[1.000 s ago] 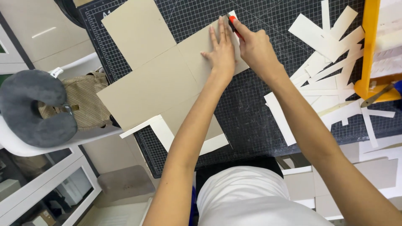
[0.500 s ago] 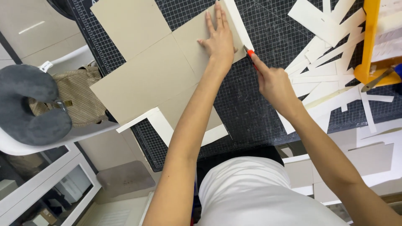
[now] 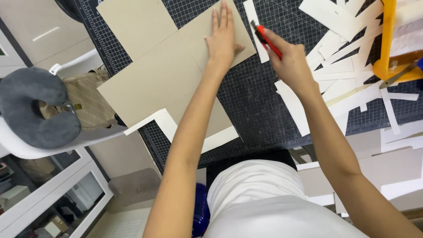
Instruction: Cutting a cross-shaped template out of cardboard using a utility knife on a cutting mat.
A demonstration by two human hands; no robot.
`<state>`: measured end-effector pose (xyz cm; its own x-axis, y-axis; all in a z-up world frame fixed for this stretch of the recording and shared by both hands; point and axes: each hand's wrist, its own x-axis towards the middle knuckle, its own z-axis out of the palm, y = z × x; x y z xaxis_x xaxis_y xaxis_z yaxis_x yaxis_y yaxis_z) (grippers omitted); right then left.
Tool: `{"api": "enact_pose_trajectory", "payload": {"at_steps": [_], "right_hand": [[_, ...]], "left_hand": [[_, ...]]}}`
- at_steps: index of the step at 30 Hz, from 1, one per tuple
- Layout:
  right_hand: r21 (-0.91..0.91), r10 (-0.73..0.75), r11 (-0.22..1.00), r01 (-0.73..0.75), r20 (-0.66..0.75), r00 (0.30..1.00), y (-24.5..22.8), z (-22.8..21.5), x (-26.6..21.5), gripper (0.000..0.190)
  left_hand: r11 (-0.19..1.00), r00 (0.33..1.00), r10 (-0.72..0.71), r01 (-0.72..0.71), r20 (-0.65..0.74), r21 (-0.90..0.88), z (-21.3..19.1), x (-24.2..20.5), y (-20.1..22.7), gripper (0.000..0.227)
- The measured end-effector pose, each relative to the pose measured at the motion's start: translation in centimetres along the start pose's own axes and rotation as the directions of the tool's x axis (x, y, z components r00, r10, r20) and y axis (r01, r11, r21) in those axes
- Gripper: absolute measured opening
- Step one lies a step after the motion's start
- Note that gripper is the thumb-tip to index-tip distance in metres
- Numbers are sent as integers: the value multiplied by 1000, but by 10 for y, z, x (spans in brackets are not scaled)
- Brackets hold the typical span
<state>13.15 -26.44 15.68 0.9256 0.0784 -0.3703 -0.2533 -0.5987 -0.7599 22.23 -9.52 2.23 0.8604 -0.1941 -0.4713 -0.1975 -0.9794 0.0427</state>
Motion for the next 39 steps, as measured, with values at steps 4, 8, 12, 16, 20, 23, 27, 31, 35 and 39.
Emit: {"api": "enact_pose_trajectory", "payload": {"at_steps": [4, 8, 12, 16, 20, 23, 27, 31, 35, 39], "right_hand": [[234, 269, 930, -283, 89, 959, 22, -12, -16, 51], [259, 334, 920, -295, -118, 935, 75, -14, -54, 52], [486, 455, 820, -302, -232, 860, 77, 27, -73, 22], [826, 502, 471, -310, 38, 864, 42, 76, -73, 46], [895, 536, 401, -194, -58, 842, 36, 111, -63, 43], [929, 579, 355, -101, -134, 804, 32, 116, -60, 33], [966, 511, 250, -68, -72, 857, 15, 96, -61, 38], [847, 340, 522, -102, -98, 935, 25, 64, -67, 29], [96, 212, 977, -190, -363, 907, 74, 72, -66, 27], [-172, 22, 979, -105, -428, 904, 54, 74, -58, 57]], "left_hand": [[889, 969, 162, -225, -186, -400, 0, -33, -48, 104], [757, 883, 227, -425, -411, -496, 45, -12, -122, 89], [840, 884, 58, -295, -465, -456, -4, -14, -140, 76], [891, 954, 109, -218, -279, -398, -35, -6, -138, 77], [924, 986, 164, -146, 22, -354, -40, -3, -128, 38], [931, 973, 217, -181, 81, -318, -45, -13, -125, 39], [900, 966, 244, -193, 85, -390, -56, -23, -140, 47], [724, 937, 288, -348, -197, -596, -67, -40, -177, 18], [473, 919, 211, -394, -332, -788, -98, -73, -190, 6], [341, 916, 136, -401, -378, -850, -110, -92, -191, 8]]}}
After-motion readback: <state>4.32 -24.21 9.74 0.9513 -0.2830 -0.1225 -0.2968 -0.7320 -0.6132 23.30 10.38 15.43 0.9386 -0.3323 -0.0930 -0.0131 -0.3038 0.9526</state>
